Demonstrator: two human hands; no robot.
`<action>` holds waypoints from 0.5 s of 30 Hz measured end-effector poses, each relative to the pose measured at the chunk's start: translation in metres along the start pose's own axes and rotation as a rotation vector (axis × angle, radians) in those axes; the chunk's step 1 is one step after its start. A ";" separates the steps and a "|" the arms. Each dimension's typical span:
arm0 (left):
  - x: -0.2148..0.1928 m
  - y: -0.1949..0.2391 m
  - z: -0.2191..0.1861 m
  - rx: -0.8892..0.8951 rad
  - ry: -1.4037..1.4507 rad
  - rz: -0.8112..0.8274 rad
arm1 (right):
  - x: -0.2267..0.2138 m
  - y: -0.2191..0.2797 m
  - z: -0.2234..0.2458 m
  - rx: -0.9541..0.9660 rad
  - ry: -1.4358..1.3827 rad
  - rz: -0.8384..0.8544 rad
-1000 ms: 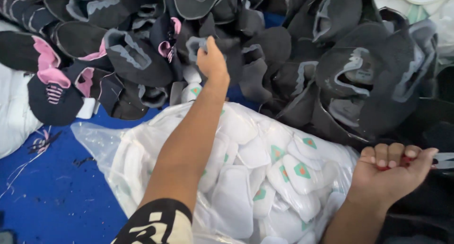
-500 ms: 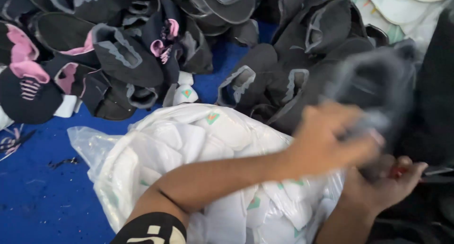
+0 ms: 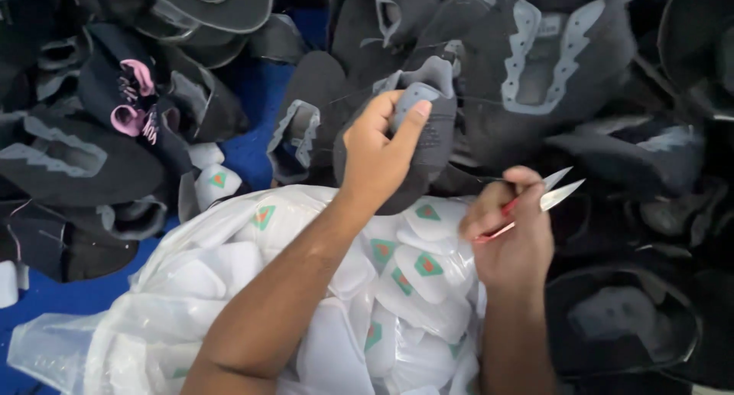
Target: The person trims excess threads and fabric from shoe uppers using snips.
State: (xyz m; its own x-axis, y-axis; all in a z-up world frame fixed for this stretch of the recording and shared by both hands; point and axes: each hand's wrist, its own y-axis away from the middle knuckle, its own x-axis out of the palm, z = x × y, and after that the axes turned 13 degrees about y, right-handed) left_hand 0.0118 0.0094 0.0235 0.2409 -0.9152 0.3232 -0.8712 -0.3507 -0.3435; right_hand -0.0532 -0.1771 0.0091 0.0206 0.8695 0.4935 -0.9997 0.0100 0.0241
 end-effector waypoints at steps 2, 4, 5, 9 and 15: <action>-0.002 -0.002 -0.005 -0.017 0.019 0.015 | -0.001 0.005 -0.005 -0.017 -0.026 0.186; -0.004 -0.002 -0.009 -0.030 0.039 0.032 | -0.009 0.004 -0.012 -0.044 -0.048 0.372; -0.004 -0.002 -0.011 0.003 -0.035 0.049 | -0.017 -0.001 -0.015 -0.142 0.133 0.269; 0.000 0.001 -0.026 0.030 -0.130 0.121 | -0.037 -0.020 -0.014 -0.149 0.377 -0.018; 0.005 0.014 -0.037 0.308 -0.307 0.207 | 0.005 -0.017 0.005 -0.371 1.311 -0.228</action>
State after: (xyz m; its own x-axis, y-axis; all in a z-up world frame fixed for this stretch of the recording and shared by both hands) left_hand -0.0148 0.0072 0.0531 0.2314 -0.9721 -0.0386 -0.7582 -0.1554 -0.6332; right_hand -0.0364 -0.1754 0.0154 0.3596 0.6533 -0.6663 -0.9262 0.1631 -0.3399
